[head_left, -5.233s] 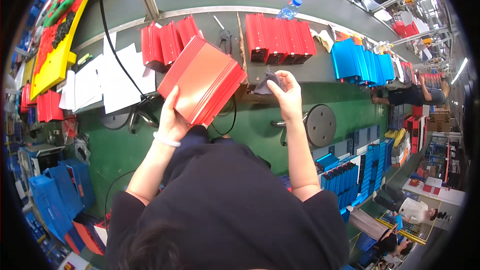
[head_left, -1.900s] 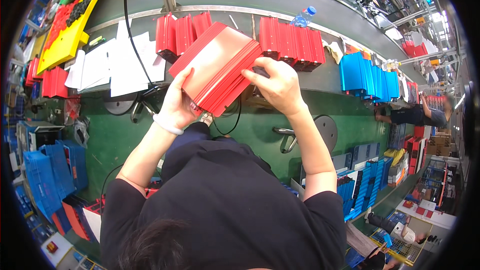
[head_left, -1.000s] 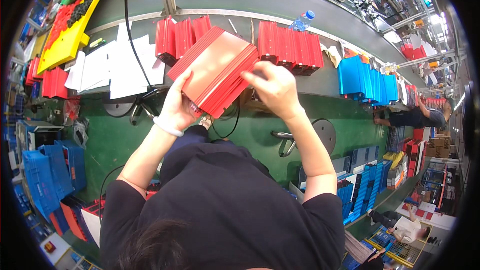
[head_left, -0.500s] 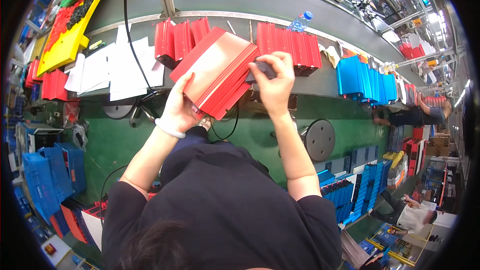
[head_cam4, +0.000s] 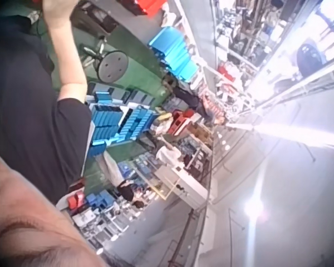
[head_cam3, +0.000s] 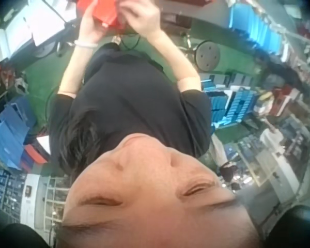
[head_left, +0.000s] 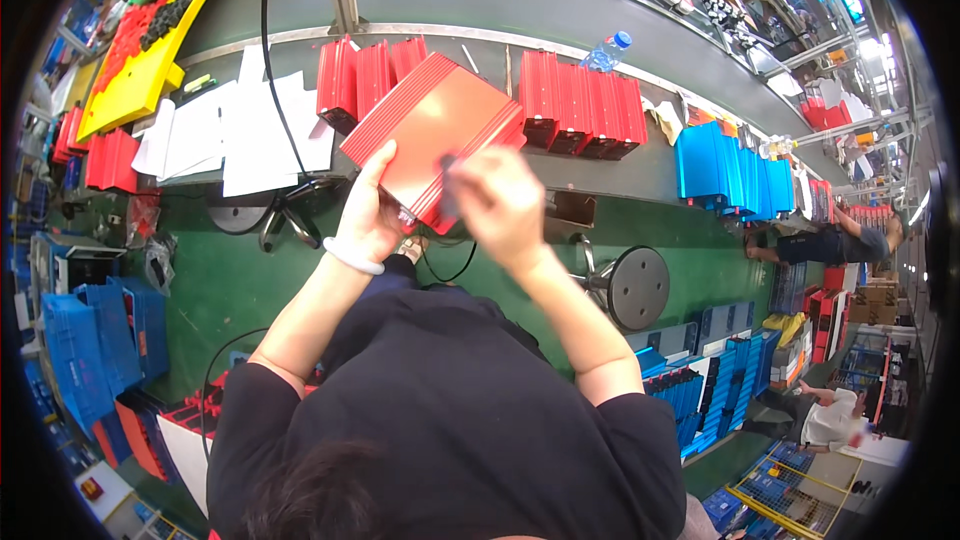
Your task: Cleaning and inspecting electronic power inverters at a factory workstation.
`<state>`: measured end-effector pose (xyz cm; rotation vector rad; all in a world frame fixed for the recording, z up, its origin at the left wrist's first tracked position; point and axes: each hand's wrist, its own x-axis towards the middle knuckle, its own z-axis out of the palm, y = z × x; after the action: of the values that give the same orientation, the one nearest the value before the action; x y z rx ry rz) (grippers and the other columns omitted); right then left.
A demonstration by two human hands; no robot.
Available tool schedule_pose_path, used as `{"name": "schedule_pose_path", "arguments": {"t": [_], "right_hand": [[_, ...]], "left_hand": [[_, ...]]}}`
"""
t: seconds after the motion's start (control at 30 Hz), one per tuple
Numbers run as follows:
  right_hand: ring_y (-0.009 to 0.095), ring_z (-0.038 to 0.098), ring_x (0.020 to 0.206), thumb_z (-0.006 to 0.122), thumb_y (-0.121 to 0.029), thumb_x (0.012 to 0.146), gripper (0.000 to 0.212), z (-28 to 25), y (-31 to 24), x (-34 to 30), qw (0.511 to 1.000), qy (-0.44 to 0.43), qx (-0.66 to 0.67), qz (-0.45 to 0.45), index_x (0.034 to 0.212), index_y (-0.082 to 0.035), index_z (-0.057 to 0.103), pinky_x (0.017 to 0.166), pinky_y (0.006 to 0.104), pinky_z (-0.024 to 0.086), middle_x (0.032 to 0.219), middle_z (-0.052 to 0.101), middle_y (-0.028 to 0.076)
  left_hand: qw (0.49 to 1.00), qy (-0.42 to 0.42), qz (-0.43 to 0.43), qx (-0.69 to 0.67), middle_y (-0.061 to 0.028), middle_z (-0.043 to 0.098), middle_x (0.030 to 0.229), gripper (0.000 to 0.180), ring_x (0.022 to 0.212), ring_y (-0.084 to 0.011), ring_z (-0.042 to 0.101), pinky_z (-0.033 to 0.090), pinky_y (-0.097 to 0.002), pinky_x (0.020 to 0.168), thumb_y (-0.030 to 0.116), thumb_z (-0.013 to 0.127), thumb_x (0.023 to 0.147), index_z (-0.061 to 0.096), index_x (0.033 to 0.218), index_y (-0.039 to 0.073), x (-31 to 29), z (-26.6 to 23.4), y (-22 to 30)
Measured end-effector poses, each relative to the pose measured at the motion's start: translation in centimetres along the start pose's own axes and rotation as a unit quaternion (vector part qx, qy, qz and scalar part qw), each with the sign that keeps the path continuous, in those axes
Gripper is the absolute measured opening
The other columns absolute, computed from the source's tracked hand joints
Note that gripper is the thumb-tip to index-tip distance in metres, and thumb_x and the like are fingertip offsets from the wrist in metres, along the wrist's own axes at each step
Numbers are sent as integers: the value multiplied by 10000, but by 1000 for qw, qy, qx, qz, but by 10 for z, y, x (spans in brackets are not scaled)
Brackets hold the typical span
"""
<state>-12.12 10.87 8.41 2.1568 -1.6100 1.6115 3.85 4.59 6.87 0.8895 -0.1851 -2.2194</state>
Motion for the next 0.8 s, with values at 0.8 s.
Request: {"name": "schedule_pose_path", "arguments": {"t": [0.8], "right_hand": [[190,630,804,640,20,771,132,-10,61,-35,949,181,34,255,876,21,560,767,296,485,871,655,120]], "left_hand": [[990,-33,97,96,-60,599,1162,433,1055,-170,573,456,-325,914,252,658,858,527,1218,52,-8,17,-5]]}}
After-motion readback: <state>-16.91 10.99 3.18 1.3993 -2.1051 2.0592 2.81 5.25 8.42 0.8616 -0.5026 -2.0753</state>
